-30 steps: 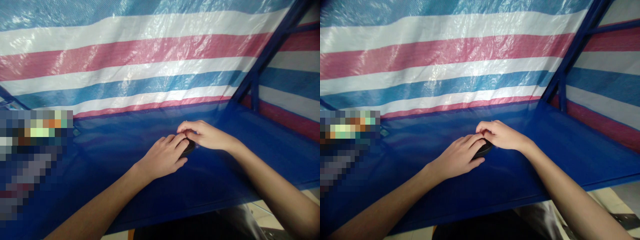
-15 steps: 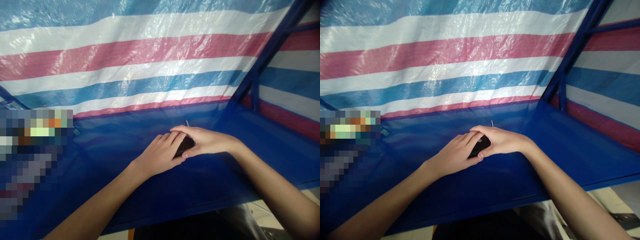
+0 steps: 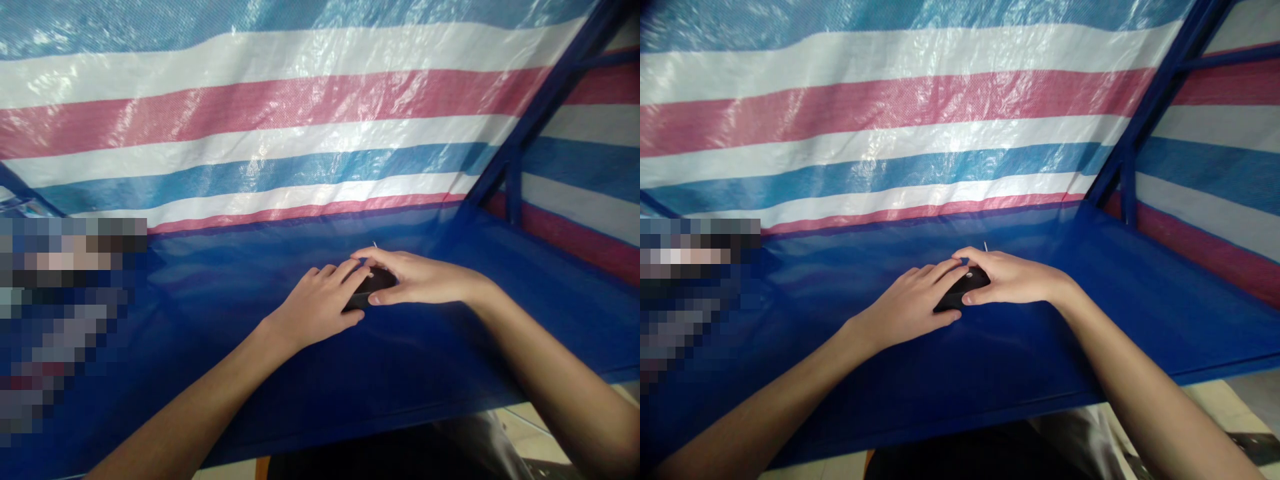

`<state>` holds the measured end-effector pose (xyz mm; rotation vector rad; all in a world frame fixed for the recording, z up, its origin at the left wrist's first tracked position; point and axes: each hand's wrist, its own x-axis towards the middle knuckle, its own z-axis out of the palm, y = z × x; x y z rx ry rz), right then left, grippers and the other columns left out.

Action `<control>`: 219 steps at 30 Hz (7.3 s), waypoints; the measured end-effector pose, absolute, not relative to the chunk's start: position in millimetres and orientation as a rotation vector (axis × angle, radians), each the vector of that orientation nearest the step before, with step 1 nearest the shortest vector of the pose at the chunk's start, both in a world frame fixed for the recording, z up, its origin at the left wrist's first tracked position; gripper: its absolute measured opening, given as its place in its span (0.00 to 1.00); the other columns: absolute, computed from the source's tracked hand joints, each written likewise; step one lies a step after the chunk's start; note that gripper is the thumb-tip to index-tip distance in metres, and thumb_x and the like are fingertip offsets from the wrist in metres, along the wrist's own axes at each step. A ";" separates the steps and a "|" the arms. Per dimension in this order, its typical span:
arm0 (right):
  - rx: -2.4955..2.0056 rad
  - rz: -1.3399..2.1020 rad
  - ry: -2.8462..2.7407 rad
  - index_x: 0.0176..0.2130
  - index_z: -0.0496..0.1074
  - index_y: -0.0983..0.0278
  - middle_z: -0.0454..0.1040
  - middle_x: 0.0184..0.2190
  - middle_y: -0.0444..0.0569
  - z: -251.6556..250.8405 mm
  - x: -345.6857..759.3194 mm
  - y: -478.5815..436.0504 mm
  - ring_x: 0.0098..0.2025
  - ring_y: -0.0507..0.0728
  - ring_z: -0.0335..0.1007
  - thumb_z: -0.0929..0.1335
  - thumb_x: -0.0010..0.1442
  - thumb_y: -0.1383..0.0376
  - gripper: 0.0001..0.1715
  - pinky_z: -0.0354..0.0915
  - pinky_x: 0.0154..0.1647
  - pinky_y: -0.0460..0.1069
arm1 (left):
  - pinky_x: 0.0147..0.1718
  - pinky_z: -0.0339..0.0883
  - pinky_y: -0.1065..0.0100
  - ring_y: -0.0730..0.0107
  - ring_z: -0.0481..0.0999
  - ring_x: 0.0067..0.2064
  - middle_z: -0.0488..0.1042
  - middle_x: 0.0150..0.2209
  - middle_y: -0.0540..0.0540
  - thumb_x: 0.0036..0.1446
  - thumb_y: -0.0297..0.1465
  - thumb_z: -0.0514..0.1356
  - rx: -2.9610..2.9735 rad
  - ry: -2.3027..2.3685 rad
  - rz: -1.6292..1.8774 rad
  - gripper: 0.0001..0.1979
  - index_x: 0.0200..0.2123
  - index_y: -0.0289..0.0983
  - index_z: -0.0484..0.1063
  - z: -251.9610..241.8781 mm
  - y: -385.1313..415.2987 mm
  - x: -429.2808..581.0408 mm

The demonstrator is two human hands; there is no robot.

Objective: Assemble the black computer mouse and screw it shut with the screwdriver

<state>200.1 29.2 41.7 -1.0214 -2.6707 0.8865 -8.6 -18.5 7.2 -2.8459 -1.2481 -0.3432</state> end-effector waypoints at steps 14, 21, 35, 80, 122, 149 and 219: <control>-0.927 0.893 -2.655 0.54 0.64 0.61 0.71 0.50 0.49 44.2 197.2 27.6 0.50 0.59 0.68 0.70 0.52 0.56 0.31 0.62 0.50 0.52 | 0.48 0.64 0.55 0.56 0.70 0.51 0.65 0.57 0.42 0.59 0.38 0.53 -2.827 -1.243 -0.329 0.27 0.60 0.37 0.53 6.5 -17.9 -10.0; -0.956 0.838 -2.704 0.50 0.65 0.62 0.73 0.45 0.48 46.0 197.9 27.9 0.45 0.58 0.69 0.68 0.53 0.59 0.25 0.64 0.44 0.50 | 0.47 0.65 0.55 0.57 0.72 0.50 0.68 0.55 0.43 0.60 0.37 0.54 -2.864 -1.236 -0.389 0.24 0.58 0.37 0.56 10.3 -18.0 -9.1; -1.015 0.944 -2.567 0.50 0.65 0.61 0.73 0.32 0.45 45.5 200.3 29.2 0.27 0.53 0.69 0.61 0.61 0.51 0.23 0.64 0.29 0.48 | 0.38 0.68 0.61 0.58 0.77 0.43 0.76 0.44 0.49 0.60 0.42 0.53 -2.871 -1.563 -0.665 0.15 0.47 0.43 0.65 22.7 -17.2 -9.1; -1.032 0.510 -2.741 0.48 0.67 0.63 0.73 0.43 0.52 30.7 190.1 30.2 0.45 0.63 0.70 0.68 0.53 0.53 0.26 0.59 0.51 0.56 | 0.49 0.60 0.55 0.55 0.68 0.51 0.69 0.50 0.43 0.51 0.40 0.61 -3.029 -1.508 -0.665 0.28 0.55 0.42 0.60 -1.2 4.8 -18.7; -0.863 0.616 -2.693 0.54 0.65 0.58 0.72 0.51 0.49 33.7 189.0 30.8 0.51 0.61 0.67 0.68 0.56 0.57 0.27 0.60 0.52 0.55 | 0.50 0.59 0.53 0.51 0.67 0.54 0.67 0.56 0.39 0.52 0.44 0.59 -3.011 -1.541 -0.555 0.31 0.57 0.40 0.57 0.4 3.7 -16.6; -0.882 0.568 -2.665 0.54 0.66 0.60 0.73 0.50 0.48 37.1 189.6 28.3 0.51 0.60 0.69 0.68 0.56 0.57 0.27 0.61 0.51 0.53 | 0.48 0.61 0.53 0.52 0.70 0.50 0.69 0.52 0.40 0.54 0.50 0.54 -3.013 -1.556 -0.669 0.30 0.55 0.41 0.60 3.0 1.8 -16.1; -0.946 0.538 -2.827 0.41 0.75 0.60 0.70 0.35 0.48 30.0 189.2 33.8 0.39 0.57 0.68 0.64 0.60 0.59 0.13 0.60 0.44 0.52 | 0.55 0.56 0.58 0.63 0.66 0.55 0.69 0.53 0.48 0.59 0.36 0.54 -2.855 -1.444 -0.814 0.10 0.40 0.42 0.72 9.3 9.5 -23.3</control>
